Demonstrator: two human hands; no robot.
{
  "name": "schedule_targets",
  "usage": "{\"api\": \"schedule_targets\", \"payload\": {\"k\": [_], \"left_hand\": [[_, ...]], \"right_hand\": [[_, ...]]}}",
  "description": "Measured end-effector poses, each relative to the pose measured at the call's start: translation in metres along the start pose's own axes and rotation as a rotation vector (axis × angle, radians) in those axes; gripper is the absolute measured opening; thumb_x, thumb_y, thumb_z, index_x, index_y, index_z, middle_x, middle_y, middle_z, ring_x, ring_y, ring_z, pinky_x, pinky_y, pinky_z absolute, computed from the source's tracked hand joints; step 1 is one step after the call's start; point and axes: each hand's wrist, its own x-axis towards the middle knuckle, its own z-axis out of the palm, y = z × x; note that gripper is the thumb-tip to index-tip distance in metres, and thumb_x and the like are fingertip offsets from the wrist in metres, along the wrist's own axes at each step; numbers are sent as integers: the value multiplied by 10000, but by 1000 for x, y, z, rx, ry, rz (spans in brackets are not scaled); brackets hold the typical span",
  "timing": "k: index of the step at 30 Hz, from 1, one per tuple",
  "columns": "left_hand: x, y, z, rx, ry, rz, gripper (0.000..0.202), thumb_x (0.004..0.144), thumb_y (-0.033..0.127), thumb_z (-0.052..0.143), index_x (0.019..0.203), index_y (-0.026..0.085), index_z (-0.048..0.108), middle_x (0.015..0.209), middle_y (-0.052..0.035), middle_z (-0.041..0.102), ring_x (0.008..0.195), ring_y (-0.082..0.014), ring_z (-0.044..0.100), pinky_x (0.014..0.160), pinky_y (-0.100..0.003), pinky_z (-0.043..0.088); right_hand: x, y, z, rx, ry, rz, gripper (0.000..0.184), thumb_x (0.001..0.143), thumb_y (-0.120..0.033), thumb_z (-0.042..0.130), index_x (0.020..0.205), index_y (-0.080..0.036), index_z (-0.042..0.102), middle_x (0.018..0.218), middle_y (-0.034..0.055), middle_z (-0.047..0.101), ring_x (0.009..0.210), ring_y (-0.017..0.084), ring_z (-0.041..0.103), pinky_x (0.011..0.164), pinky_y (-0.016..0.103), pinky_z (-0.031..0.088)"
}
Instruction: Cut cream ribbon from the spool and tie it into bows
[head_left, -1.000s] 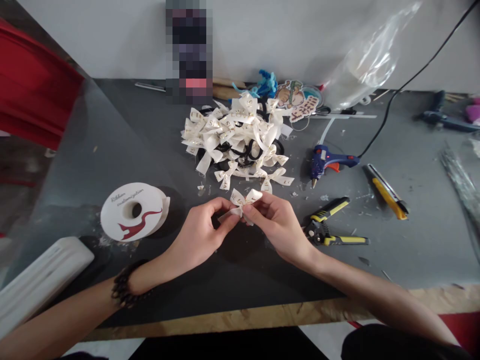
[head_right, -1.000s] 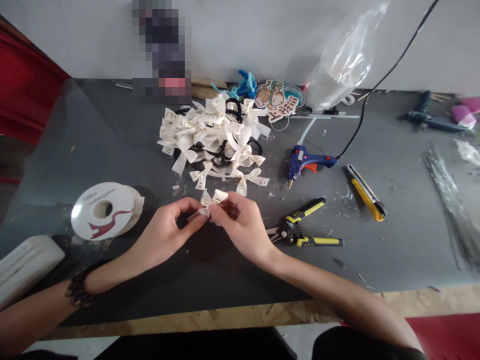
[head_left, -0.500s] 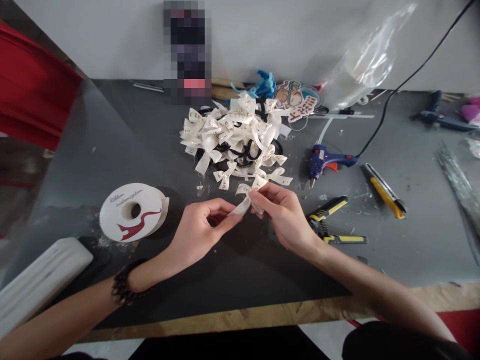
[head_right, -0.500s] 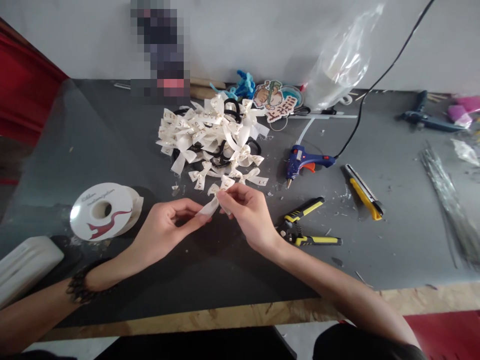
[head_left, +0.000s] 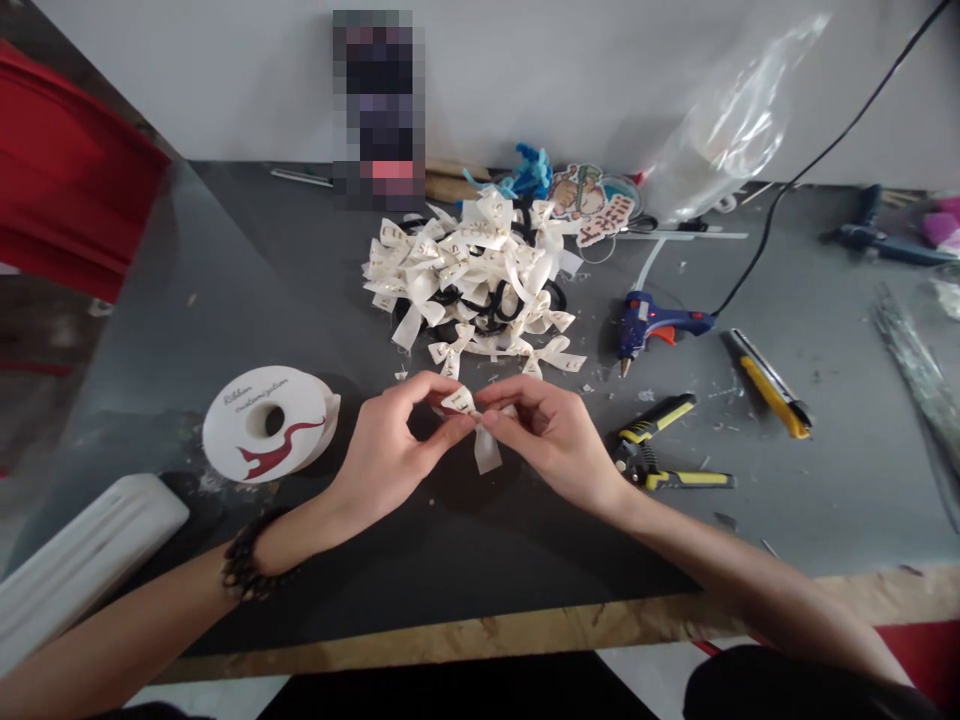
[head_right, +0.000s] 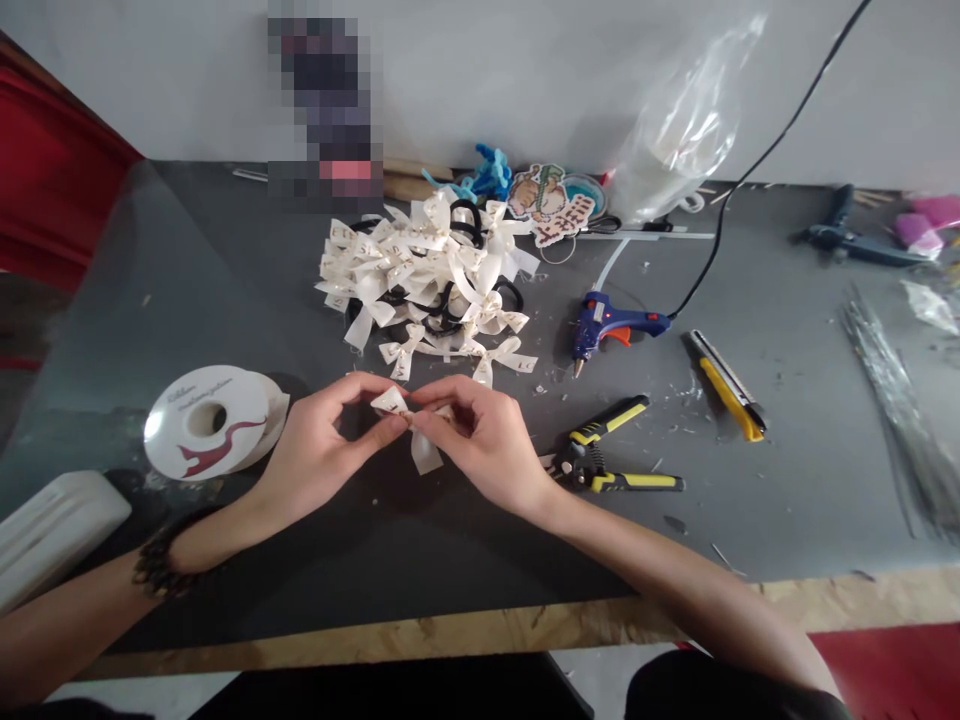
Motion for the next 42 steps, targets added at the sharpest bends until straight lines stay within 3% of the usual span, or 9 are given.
{"api": "schedule_targets", "payload": {"k": [5,8,12,16,27,32,37,39,42], "left_hand": [[2,-3,4,-301,-87,-82,281,992,477,711,924,208,664,884,3,672,843,-157,632,756,-270,483],[2,-3,6,-428,-84,-122,279,999,459,706,912,201,647,846,5,670,815,-144,645,761,-258,511],[-1,-1,6,-367,-111,-175,249,975,431,735,950,190,677,821,-8,718,669,-129,654,658,-255,528],[-3,3,6,-237,-16,-117,279,918,418,798,1079,201,729,945,-41,768,804,-172,717,692,-265,555],[-25,6,16,-110,109,-24,209,960,414,772,898,220,729,896,-7,803,818,-164,744,757,-275,553],[-34,9,28,-325,6,-174,266,1076,457,583,959,220,554,789,-3,725,708,-149,691,655,-277,528],[-41,14,39,-578,19,-262,324,1090,509,529,926,246,434,633,93,485,451,-76,430,431,-208,324],[-43,12,39,-493,55,-195,271,1087,459,553,953,247,451,678,77,526,485,-80,467,448,-208,352],[-42,6,35,-115,185,153,119,1046,262,621,1012,245,508,753,43,665,561,-95,572,549,-232,442]], "right_hand": [[3,2,1,248,-14,-7,476,844,-361,893,1230,-204,663,1000,46,772,856,165,699,719,286,527],[3,4,2,244,20,-4,396,871,-368,871,1175,-200,682,917,25,753,793,148,684,696,282,525],[1,7,4,234,112,19,300,919,-400,821,1118,-195,730,887,27,745,766,144,678,700,296,541],[-1,7,6,155,136,11,295,935,-412,801,1123,-192,743,930,52,765,810,167,702,744,321,569],[-10,3,14,169,89,36,260,1006,-457,707,973,-211,628,780,-22,641,612,102,533,557,252,447],[-17,5,17,-78,137,-64,217,1054,-420,638,967,-223,611,791,-14,637,684,127,551,627,275,429],[-22,4,22,-162,170,-140,169,1078,-388,591,998,-240,575,832,-9,639,693,136,548,634,289,416],[-23,4,22,-164,179,-133,180,1083,-401,580,995,-246,560,797,-16,613,665,139,524,614,296,394],[-23,4,21,-80,141,-84,215,1090,-448,563,1008,-250,554,745,-29,556,643,144,483,596,302,369]]}}
